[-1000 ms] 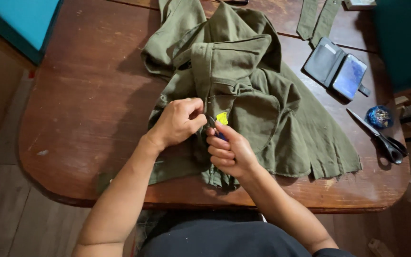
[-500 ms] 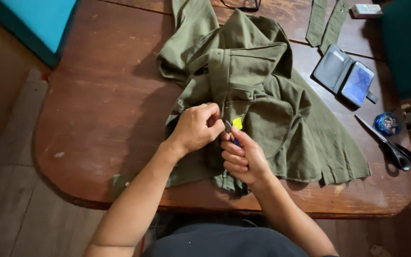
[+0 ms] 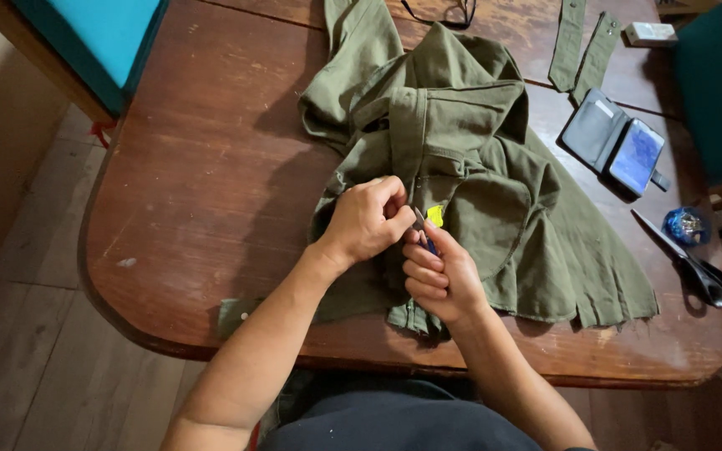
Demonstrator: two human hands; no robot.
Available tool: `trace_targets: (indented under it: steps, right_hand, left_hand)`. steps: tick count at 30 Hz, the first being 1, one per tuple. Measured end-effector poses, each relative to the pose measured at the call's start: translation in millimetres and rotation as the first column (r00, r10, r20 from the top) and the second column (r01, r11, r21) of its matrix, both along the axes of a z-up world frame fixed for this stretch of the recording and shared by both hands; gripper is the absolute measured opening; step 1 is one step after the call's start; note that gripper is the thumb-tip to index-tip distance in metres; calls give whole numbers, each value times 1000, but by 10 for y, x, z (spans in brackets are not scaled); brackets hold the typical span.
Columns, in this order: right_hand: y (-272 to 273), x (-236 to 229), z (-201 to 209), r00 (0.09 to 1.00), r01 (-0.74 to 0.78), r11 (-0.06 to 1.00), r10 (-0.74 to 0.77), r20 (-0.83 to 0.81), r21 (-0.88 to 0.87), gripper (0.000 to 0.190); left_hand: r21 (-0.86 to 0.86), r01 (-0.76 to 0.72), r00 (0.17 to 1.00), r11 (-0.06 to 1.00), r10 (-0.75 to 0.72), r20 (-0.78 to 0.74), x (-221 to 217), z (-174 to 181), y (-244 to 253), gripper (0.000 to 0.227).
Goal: Removing a yellow label from a green garment using a small cutting tool
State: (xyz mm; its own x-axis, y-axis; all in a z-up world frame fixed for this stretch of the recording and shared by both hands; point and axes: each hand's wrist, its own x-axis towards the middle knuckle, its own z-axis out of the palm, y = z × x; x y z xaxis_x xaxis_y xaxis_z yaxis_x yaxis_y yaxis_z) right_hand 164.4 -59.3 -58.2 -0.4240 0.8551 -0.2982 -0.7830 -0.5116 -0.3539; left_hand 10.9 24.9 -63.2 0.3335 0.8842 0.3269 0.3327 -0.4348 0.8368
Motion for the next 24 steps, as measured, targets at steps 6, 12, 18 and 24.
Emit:
trace_targets:
  steps: [6, 12, 18, 24]
  right_hand:
    - [6, 32, 26, 1000, 5, 1000, -4, 31, -5, 26]
    - [1, 71, 1, 1000, -7, 1000, 7, 30, -3, 26]
    - [-17, 88, 39, 997, -21, 999, 18, 73, 32, 27]
    - [-89, 63, 124, 995, -21, 998, 15, 100, 65, 28]
  left_hand:
    - [-19, 29, 1000, 999, -29, -6, -16, 62, -11, 22]
    - [-68, 52, 998, 996, -50, 30, 8, 9, 25, 22]
    - [-213, 117, 984, 970, -84, 160, -13, -27, 49, 16]
    - [-330, 208, 956, 921, -120, 268, -28, -73, 105, 14]
